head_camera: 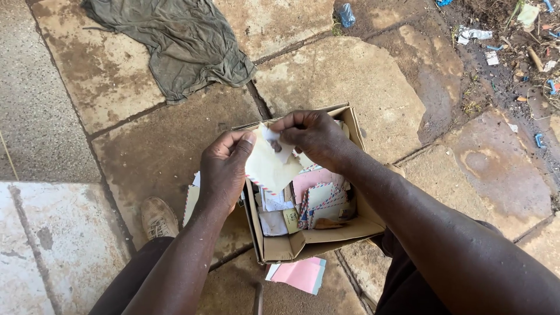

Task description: Sorting through a box of envelopes and small photographs, inspecting each item before placing it back or in a stack.

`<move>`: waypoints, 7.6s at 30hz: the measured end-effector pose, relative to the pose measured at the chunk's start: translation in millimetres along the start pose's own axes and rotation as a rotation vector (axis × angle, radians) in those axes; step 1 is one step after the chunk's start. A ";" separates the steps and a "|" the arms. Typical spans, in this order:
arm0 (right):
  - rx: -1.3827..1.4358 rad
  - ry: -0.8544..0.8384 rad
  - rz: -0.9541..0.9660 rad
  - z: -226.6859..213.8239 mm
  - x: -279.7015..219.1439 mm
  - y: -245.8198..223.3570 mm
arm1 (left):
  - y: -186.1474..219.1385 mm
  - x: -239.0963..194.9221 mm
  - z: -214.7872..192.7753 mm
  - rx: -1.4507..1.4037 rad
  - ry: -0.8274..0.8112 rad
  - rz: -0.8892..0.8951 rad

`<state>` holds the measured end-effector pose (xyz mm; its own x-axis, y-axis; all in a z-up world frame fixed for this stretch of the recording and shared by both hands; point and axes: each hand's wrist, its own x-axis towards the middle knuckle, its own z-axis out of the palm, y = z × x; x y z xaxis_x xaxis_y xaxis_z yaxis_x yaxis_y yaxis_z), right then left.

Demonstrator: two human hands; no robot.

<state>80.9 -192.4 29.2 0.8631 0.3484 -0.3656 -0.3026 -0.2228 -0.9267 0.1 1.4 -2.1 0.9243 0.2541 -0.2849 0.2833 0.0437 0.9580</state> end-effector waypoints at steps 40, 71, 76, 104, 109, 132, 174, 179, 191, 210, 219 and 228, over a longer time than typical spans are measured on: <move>0.148 -0.407 0.019 -10.0 -29.3 -2.5 | -15.4 11.5 17.6 -0.206 0.151 -0.161; -1.521 -0.570 0.110 -115.3 27.5 316.9 | 19.9 -4.3 -20.5 0.958 -0.458 -0.084; -1.472 -0.454 0.331 -71.8 -49.1 317.6 | 13.5 -7.6 -24.4 0.966 -0.497 -0.078; -1.424 -0.417 0.627 -156.2 -5.8 405.1 | -7.3 -5.4 -16.9 0.940 -0.610 0.041; -0.965 -0.500 0.756 -143.8 83.8 280.5 | -8.8 -2.4 -22.0 0.948 -0.601 0.043; -0.804 0.426 0.025 -45.9 10.9 298.6 | -4.5 -5.2 -26.1 0.986 -0.550 0.018; 0.579 0.392 0.481 30.3 70.4 322.7 | -12.5 -4.2 -24.7 1.002 -0.536 0.043; 0.635 0.326 0.448 26.7 60.3 316.2 | -29.3 -0.3 -23.0 1.012 -0.530 0.052; 0.488 -0.025 0.235 37.4 17.1 157.5 | -41.7 10.3 -15.1 0.771 -0.360 0.097; -0.209 -0.065 0.189 4.5 -19.1 28.3 | 26.9 -5.9 -23.9 0.394 -0.403 0.085; 0.050 -0.005 0.195 -13.5 -3.3 49.2 | 16.1 21.7 -15.1 0.313 -0.320 0.093; 0.146 -0.011 0.160 -10.7 -3.2 47.5 | 15.3 28.5 -10.0 0.150 -0.205 -0.073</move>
<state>68.1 -213.8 -12.7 0.7952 0.3289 -0.5094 -0.4914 -0.1426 -0.8592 28.3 18.9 4.8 0.9281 0.0538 -0.3684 0.3719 -0.0928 0.9236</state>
